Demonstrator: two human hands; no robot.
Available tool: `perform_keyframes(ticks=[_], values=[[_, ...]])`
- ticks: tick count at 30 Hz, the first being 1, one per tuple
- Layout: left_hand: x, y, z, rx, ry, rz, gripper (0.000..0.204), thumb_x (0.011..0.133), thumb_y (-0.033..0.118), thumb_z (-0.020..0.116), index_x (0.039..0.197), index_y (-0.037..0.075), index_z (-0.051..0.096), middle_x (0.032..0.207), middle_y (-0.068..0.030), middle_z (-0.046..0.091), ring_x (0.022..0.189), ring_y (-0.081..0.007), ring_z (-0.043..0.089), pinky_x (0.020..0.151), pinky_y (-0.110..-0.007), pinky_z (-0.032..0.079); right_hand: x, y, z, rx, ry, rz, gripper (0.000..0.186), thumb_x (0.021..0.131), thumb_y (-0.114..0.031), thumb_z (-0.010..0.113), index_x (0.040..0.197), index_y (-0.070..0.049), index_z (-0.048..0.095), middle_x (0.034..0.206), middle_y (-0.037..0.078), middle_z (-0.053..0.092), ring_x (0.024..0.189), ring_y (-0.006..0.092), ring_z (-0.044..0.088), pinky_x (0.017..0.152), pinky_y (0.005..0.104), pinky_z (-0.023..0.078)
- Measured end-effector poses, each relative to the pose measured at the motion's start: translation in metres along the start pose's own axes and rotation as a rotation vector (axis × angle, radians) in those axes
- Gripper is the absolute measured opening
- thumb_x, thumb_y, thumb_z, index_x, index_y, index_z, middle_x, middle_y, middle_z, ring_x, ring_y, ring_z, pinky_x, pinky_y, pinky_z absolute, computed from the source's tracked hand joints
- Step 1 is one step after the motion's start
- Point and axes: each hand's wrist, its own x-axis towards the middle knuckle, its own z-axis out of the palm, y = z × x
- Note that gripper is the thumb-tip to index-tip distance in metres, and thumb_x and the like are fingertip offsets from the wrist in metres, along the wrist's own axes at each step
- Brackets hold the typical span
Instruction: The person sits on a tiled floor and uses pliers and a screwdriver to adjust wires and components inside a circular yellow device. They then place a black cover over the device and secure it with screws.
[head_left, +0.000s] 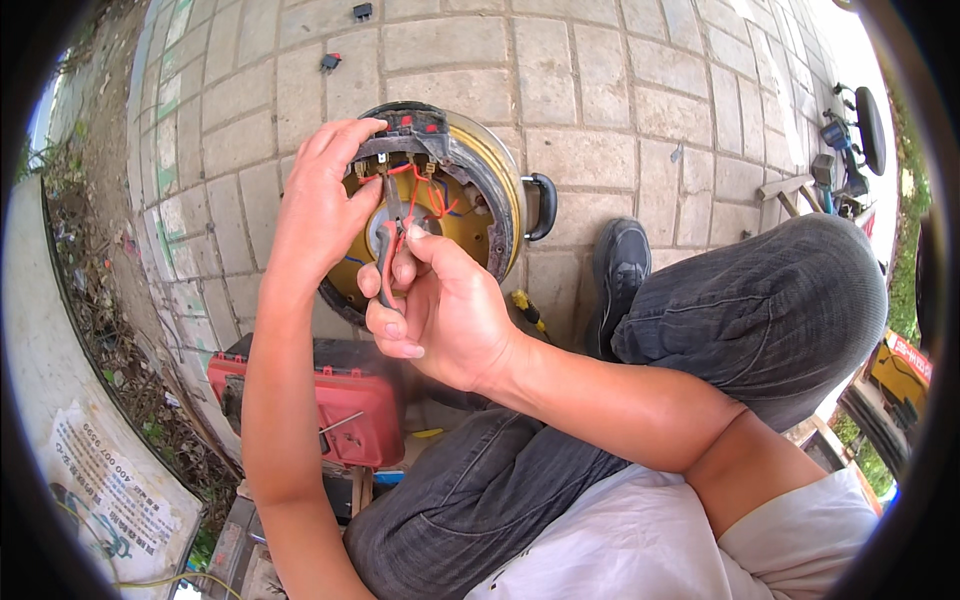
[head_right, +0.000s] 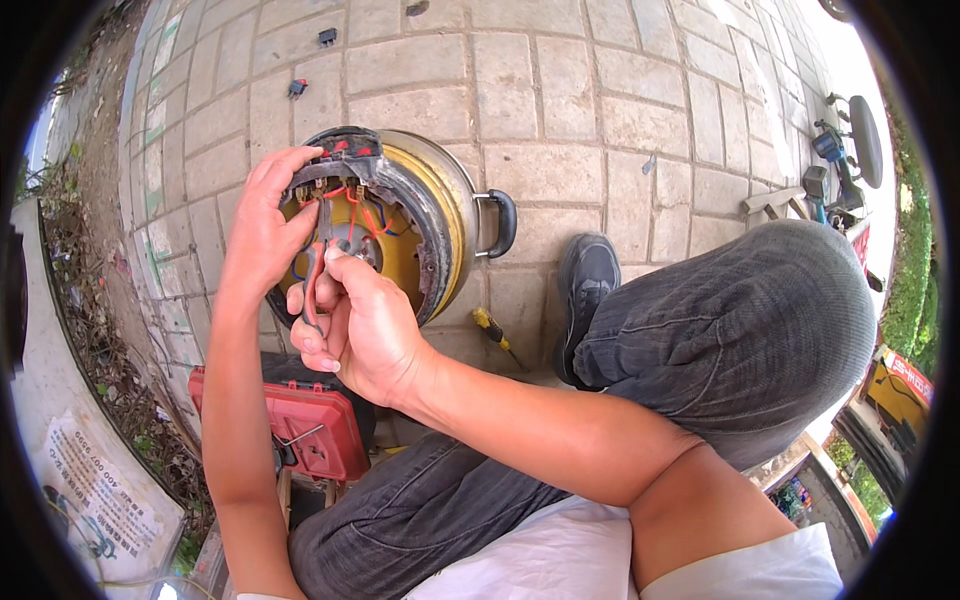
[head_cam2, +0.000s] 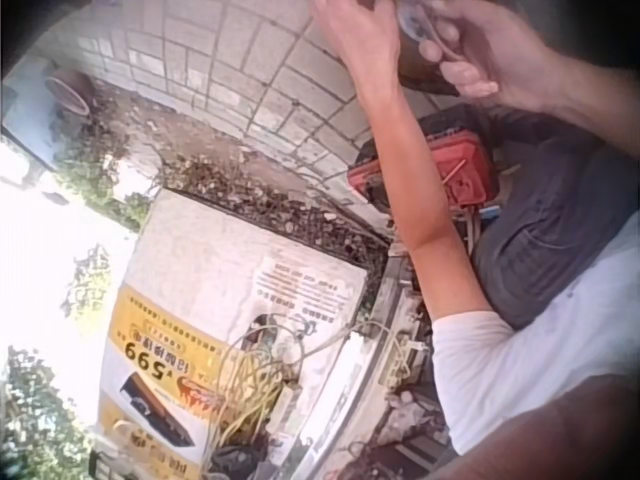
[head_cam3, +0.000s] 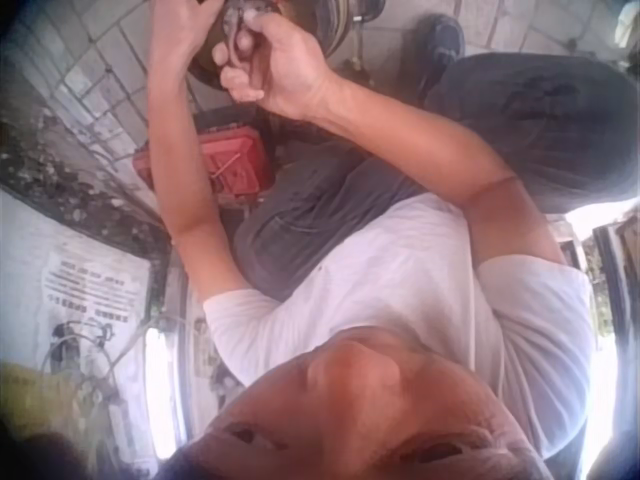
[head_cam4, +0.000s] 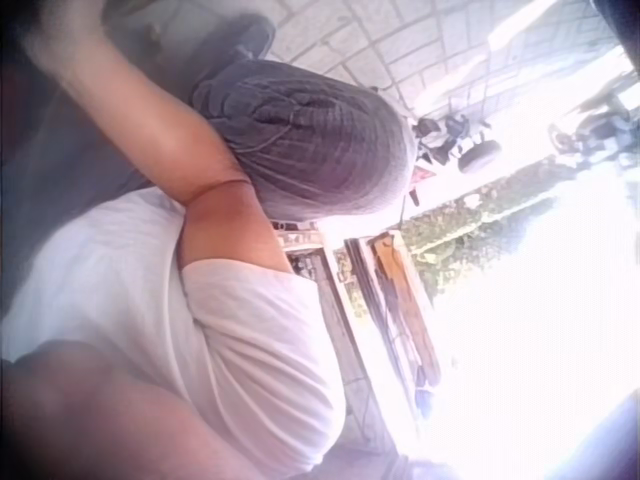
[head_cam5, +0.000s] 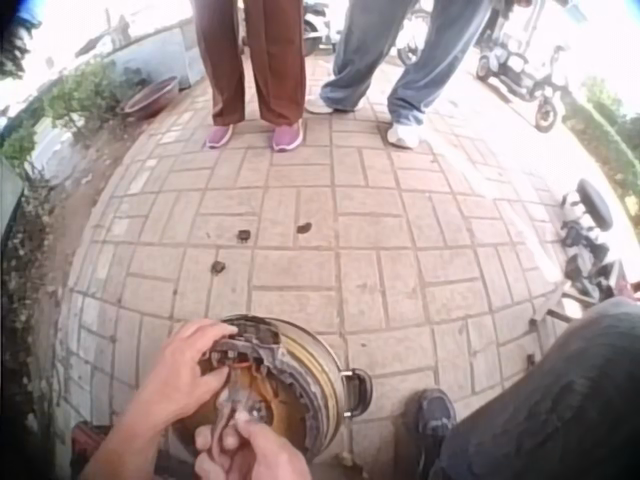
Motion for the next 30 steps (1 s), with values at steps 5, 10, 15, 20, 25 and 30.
perform_keyframes(ticks=[5,10,15,20,25,30], values=[[-0.001,-0.001,0.0,0.044,0.001,0.003,0.057,0.075,-0.004,0.067,0.13,0.008,0.061,0.128,-0.0131,0.06,0.125,-0.031,0.054,0.108,-0.039,0.043,0.0,0.0,0.001,0.007,0.022,0.002,0.037,0.106,-0.038,0.044,0.08,-0.011,0.048,0.089,0.011,0.063,0.061,0.0225,0.054,0.052,0.0363,0.041],[-0.005,0.0,-0.002,0.052,-0.019,-0.003,0.061,0.074,-0.002,0.069,0.133,0.009,0.06,0.131,-0.0135,0.059,0.127,-0.0319,0.053,0.11,-0.04,0.042,-0.01,0.006,0.006,-0.023,0.121,0.045,0.036,0.104,-0.038,0.045,0.084,-0.01,0.052,0.094,0.013,0.065,0.071,0.0278,0.063,0.063,0.0424,0.051],[-0.008,-0.001,-0.003,-0.087,0.051,0.041,0.057,0.076,-0.001,0.072,0.131,0.009,0.061,0.135,-0.0135,0.057,0.129,-0.0303,0.052,0.111,-0.039,0.041,-0.032,0.012,0.007,-0.323,0.239,-0.05,0.037,0.104,-0.039,0.046,0.084,-0.009,0.053,0.091,0.013,0.061,0.069,0.0271,0.058,0.06,0.0408,0.047],[-0.013,-0.01,0.004,-0.062,0.173,0.171,0.033,0.079,0.004,0.075,0.11,0.009,0.068,0.131,-0.0098,0.059,0.124,-0.0288,0.053,0.105,-0.038,0.045,-0.028,-0.007,-0.003,-0.965,0.364,-0.306,0.033,0.103,-0.033,0.055,0.085,-0.006,0.058,0.071,0.002,0.055,0.057,0.0111,0.052,0.051,0.027,0.041],[-0.02,-0.006,0.006,-0.095,0.185,0.054,0.019,0.08,0.007,0.079,0.096,0.007,0.071,0.13,-0.0096,0.061,0.126,-0.0275,0.053,0.106,-0.04,0.044,-0.039,-0.063,0.044,-1.838,0.309,-0.393,0.048,0.099,-0.042,0.06,0.088,0.005,0.066,0.073,0.022,0.062,0.069,0.0358,0.067,0.065,0.0459,0.051],[-0.015,-0.005,0.01,-0.117,0.157,0.0,0.015,0.081,0.009,0.079,0.093,0.006,0.072,0.13,-0.009,0.061,0.128,-0.0271,0.05,0.103,-0.04,0.045,-0.059,-0.095,0.075,-2.453,0.298,-0.715,0.044,0.09,-0.042,0.071,0.091,0.002,0.068,0.089,0.023,0.066,0.084,0.0431,0.066,0.075,0.0505,0.051]])
